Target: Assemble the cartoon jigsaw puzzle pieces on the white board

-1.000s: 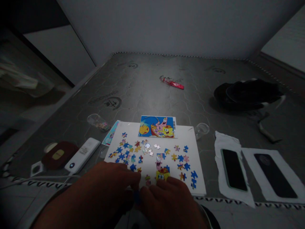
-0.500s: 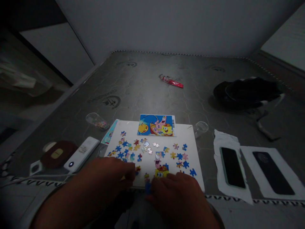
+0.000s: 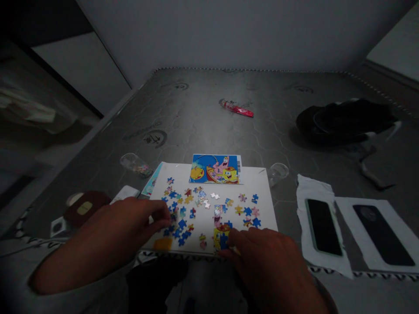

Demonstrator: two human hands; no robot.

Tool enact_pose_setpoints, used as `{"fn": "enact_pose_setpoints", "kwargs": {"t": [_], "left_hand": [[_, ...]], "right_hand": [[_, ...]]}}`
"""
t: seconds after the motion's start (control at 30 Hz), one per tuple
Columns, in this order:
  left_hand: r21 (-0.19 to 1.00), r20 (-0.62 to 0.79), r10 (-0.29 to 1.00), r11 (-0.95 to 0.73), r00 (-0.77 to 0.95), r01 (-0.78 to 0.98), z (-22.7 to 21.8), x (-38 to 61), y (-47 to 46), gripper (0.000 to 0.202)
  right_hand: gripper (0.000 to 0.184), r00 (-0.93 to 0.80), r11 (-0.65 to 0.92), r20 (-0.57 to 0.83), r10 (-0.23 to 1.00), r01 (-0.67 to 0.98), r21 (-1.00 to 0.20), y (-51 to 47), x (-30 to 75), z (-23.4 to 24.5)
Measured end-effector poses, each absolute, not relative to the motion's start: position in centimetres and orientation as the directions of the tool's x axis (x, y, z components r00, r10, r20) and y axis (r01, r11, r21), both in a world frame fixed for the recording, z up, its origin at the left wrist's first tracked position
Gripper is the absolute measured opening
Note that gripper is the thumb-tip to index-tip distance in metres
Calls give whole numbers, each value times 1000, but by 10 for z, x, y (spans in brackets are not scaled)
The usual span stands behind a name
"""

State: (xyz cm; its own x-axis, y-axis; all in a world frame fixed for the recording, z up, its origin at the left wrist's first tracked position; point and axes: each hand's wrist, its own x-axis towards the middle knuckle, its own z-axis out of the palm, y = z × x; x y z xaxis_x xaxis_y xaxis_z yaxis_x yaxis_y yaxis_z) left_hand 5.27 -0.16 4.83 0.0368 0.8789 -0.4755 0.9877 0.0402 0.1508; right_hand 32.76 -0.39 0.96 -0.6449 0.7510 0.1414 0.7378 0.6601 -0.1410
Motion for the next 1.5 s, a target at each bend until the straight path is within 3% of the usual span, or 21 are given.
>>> {"fn": "enact_pose_setpoints", "kwargs": {"t": [0.2, 0.73, 1.17, 1.5], "left_hand": [[88, -486, 874, 66, -15, 994, 48, 53, 1, 26], [135, -473, 881, 73, -1, 988, 41, 38, -7, 23], [124, -447, 894, 43, 17, 991, 44, 38, -10, 27], [225, -522, 834, -68, 179, 972, 44, 54, -3, 22]], "right_hand": [[11, -604, 603, 53, 796, 779, -173, -3, 314, 4], [17, -506, 484, -134, 852, 860, -163, 0, 280, -22], [15, -508, 491, -57, 859, 851, -187, -1, 273, -25], [13, -621, 645, 188, 761, 756, -110, -8, 271, -19]]}}
